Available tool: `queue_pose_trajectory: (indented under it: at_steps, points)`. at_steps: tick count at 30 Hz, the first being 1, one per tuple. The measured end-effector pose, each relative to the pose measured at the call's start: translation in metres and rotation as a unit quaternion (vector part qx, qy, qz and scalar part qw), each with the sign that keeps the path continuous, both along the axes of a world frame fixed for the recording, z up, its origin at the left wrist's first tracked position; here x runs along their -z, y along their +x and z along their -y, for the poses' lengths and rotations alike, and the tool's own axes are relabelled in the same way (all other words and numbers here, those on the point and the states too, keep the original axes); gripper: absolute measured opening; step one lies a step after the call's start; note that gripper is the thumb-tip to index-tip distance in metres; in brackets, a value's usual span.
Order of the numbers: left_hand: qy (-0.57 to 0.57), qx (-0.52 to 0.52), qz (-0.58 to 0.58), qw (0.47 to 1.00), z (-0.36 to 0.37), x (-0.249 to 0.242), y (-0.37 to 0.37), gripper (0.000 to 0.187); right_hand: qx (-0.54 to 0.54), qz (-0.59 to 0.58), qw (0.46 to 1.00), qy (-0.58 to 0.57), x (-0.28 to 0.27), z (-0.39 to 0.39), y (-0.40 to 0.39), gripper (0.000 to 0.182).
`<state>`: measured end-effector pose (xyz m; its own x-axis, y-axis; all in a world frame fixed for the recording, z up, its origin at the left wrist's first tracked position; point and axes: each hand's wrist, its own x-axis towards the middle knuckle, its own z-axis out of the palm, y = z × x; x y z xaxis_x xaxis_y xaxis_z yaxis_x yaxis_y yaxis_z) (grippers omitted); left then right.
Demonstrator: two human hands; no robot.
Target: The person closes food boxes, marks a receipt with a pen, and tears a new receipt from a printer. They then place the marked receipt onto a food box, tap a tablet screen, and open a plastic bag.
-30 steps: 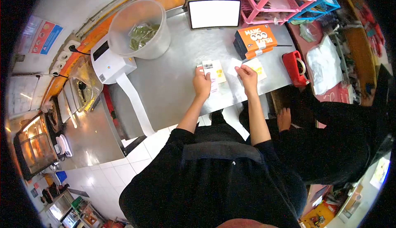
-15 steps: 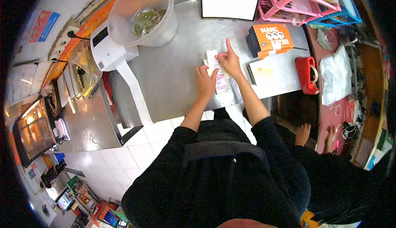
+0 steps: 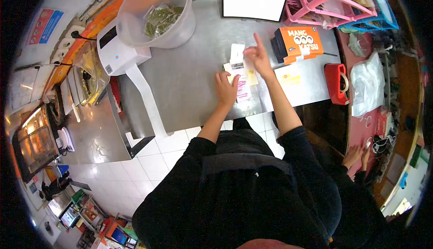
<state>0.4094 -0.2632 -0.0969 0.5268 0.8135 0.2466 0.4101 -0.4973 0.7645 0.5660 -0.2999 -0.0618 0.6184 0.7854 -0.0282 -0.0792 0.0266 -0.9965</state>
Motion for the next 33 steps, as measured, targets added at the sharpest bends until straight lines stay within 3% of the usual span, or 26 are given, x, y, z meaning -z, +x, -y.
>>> queue_pose_trajectory:
  at_steps: [2, 4, 14, 17, 19, 22, 33]
  points:
    - [0.006, -0.009, 0.0, 1.0, 0.001, -0.001, -0.001, 0.04, -0.007, 0.042, 0.999, -0.033, 0.007, 0.001, -0.009, 0.072]
    - [0.016, -0.011, -0.004, 1.0, 0.001, -0.003, -0.001, 0.04, -0.003, -0.049, 0.998, -0.043, 0.009, 0.004, -0.015, 0.071]
    - [0.068, -0.005, -0.005, 0.998, 0.0, -0.009, -0.001, 0.038, -0.022, -0.039, 0.998, -0.05, 0.024, 0.001, -0.015, 0.072]
    - [0.076, -0.008, 0.001, 0.997, 0.0, -0.008, 0.0, 0.038, -0.029, -0.01, 0.999, -0.037, 0.024, 0.003, -0.017, 0.076]
    - [0.079, -0.009, 0.007, 0.997, 0.0, -0.006, 0.0, 0.038, -0.038, 0.121, 0.989, -0.072, 0.021, 0.004, -0.02, 0.08]
    - [0.082, -0.01, 0.012, 0.996, 0.0, -0.005, 0.0, 0.038, -0.029, 0.212, 0.967, -0.138, 0.018, 0.007, -0.021, 0.087]
    - [0.099, 0.004, 0.041, 0.994, 0.0, 0.005, 0.0, 0.032, -0.018, 0.199, 0.967, -0.156, 0.019, 0.008, -0.025, 0.077]
